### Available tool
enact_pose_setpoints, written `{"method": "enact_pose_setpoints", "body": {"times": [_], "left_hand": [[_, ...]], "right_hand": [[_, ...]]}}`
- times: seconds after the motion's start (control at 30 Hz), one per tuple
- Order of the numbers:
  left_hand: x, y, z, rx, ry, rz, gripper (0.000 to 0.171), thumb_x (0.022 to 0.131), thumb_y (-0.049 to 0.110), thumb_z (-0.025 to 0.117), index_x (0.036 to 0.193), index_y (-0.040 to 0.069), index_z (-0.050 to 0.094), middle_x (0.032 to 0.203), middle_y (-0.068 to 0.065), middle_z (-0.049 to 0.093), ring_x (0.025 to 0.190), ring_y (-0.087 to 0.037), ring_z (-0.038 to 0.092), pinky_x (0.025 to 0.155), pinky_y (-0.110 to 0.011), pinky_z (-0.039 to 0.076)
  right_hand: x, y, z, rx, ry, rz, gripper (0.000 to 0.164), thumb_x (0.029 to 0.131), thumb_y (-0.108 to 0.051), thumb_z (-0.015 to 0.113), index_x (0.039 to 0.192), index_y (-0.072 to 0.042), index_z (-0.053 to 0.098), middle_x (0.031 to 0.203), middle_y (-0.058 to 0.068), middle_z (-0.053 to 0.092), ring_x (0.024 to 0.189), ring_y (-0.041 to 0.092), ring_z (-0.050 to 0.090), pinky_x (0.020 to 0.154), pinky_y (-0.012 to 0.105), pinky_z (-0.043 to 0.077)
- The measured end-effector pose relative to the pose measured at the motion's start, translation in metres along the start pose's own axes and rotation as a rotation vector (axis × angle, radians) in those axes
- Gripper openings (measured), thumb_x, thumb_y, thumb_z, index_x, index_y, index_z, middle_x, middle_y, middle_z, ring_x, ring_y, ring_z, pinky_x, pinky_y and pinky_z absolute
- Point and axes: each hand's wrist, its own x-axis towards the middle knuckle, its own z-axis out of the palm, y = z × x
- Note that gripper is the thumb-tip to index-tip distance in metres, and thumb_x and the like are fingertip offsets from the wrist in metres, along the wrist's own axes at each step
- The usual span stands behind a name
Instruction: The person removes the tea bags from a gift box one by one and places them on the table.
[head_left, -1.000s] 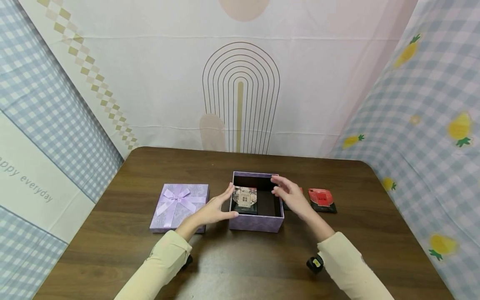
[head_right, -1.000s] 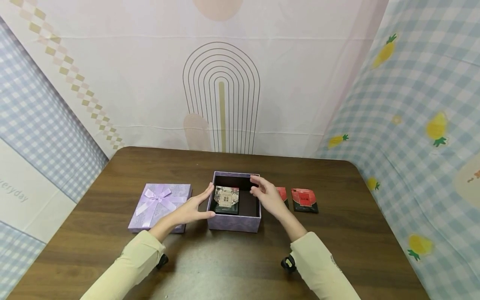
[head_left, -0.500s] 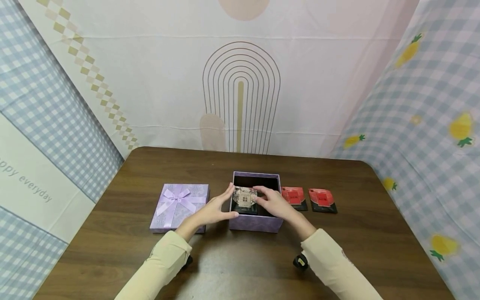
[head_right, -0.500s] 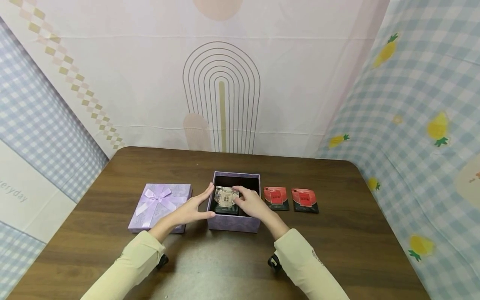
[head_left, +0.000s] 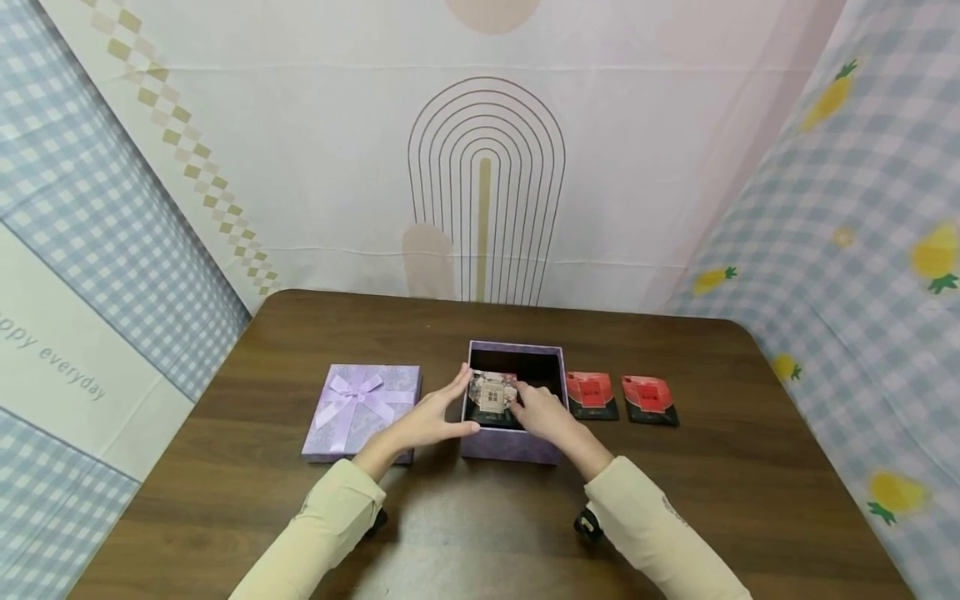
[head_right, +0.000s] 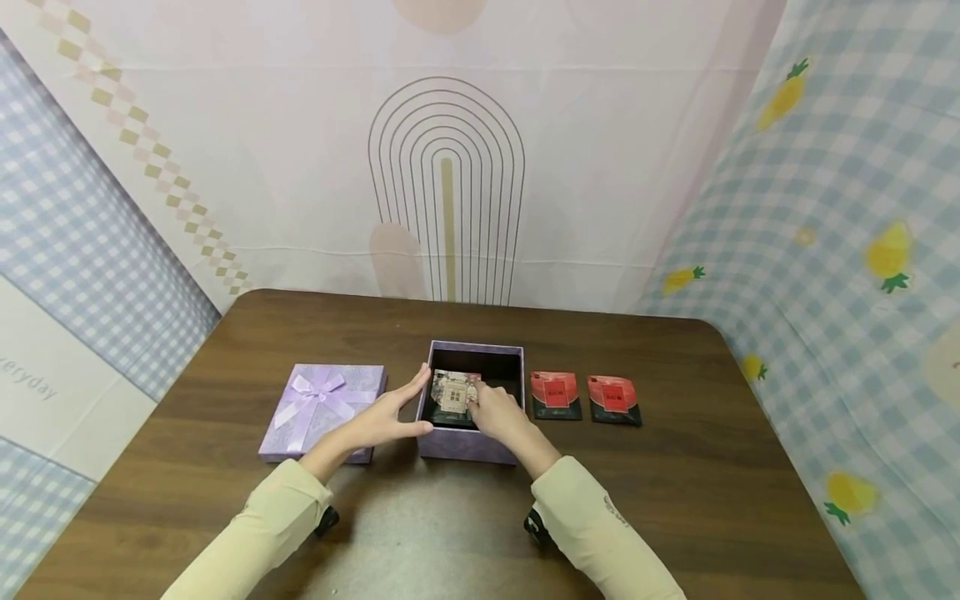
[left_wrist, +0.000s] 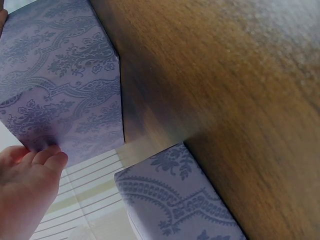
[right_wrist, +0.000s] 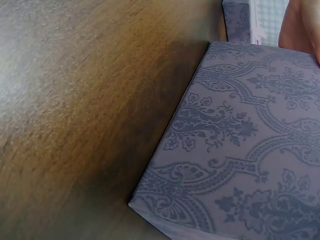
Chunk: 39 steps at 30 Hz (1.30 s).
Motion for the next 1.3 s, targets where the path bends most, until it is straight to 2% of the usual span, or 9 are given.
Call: {"method": "enact_pose_setpoints", "body": {"times": [0.17,0.43,0.67,0.87,1.07,1.2,1.3], "left_hand": [[0.0007,-0.0001,0.0004,-0.005,0.002,-0.001,0.085,0.084,0.024,0.065,0.145,0.000,0.012,0.150,-0.016,0.002,0.135,-0.034,0.016,0.109,-0.046,0.018],[0.0003,-0.0004,0.0004,-0.004,0.002,0.010,0.084,0.084,0.024,0.065,0.144,-0.001,0.012,0.150,-0.019,0.003,0.135,-0.034,0.016,0.109,-0.046,0.018],[0.0001,0.0001,0.0002,-0.008,0.001,0.012,0.085,0.084,0.025,0.065,0.144,-0.002,0.011,0.150,-0.017,0.001,0.135,-0.035,0.016,0.109,-0.047,0.018],[-0.0001,-0.0003,0.0019,-0.008,0.012,0.009,0.084,0.083,0.024,0.066,0.144,-0.003,0.013,0.150,-0.017,0.003,0.135,-0.034,0.015,0.109,-0.045,0.016],[-0.0012,-0.0003,0.0026,-0.017,0.012,0.007,0.085,0.083,0.025,0.066,0.143,-0.003,0.014,0.150,-0.018,0.003,0.134,-0.036,0.017,0.109,-0.047,0.018],[-0.0005,-0.0006,0.0019,-0.015,0.011,0.003,0.085,0.083,0.025,0.065,0.143,-0.004,0.014,0.150,-0.018,0.002,0.135,-0.035,0.017,0.109,-0.047,0.017],[0.0004,-0.0005,0.0011,-0.017,0.008,-0.010,0.085,0.084,0.025,0.065,0.144,-0.003,0.013,0.150,-0.016,0.002,0.135,-0.034,0.016,0.109,-0.046,0.017]], "right_hand": [[0.0006,-0.0003,-0.0009,-0.002,-0.062,-0.006,0.036,0.089,-0.015,0.055,0.119,0.004,0.055,0.107,0.021,0.063,0.093,0.034,0.061,0.076,0.048,0.048],[0.0009,0.0002,-0.0013,0.032,-0.093,-0.045,0.033,0.088,-0.013,0.055,0.117,0.003,0.057,0.101,0.015,0.064,0.083,0.025,0.059,0.074,0.044,0.048],[0.0032,0.0015,-0.0014,0.033,-0.146,-0.031,0.043,0.088,-0.018,0.057,0.122,0.008,0.052,0.116,0.024,0.059,0.106,0.036,0.056,0.089,0.047,0.044],[0.0017,0.0031,0.0002,0.053,-0.086,-0.062,0.040,0.086,-0.017,0.060,0.120,0.005,0.056,0.110,0.019,0.063,0.100,0.032,0.060,0.083,0.045,0.047],[-0.0008,0.0021,0.0004,0.098,-0.004,-0.055,0.037,0.082,-0.013,0.065,0.115,0.002,0.059,0.088,0.010,0.066,0.081,0.023,0.061,0.073,0.040,0.049],[-0.0010,0.0032,-0.0007,0.149,0.048,-0.114,0.035,0.081,-0.009,0.066,0.113,0.002,0.060,0.086,0.009,0.061,0.077,0.020,0.057,0.070,0.036,0.048],[0.0002,0.0048,-0.0021,0.196,0.046,-0.174,0.035,0.081,-0.007,0.065,0.115,0.002,0.059,0.087,0.010,0.058,0.074,0.017,0.054,0.065,0.031,0.047]]}}
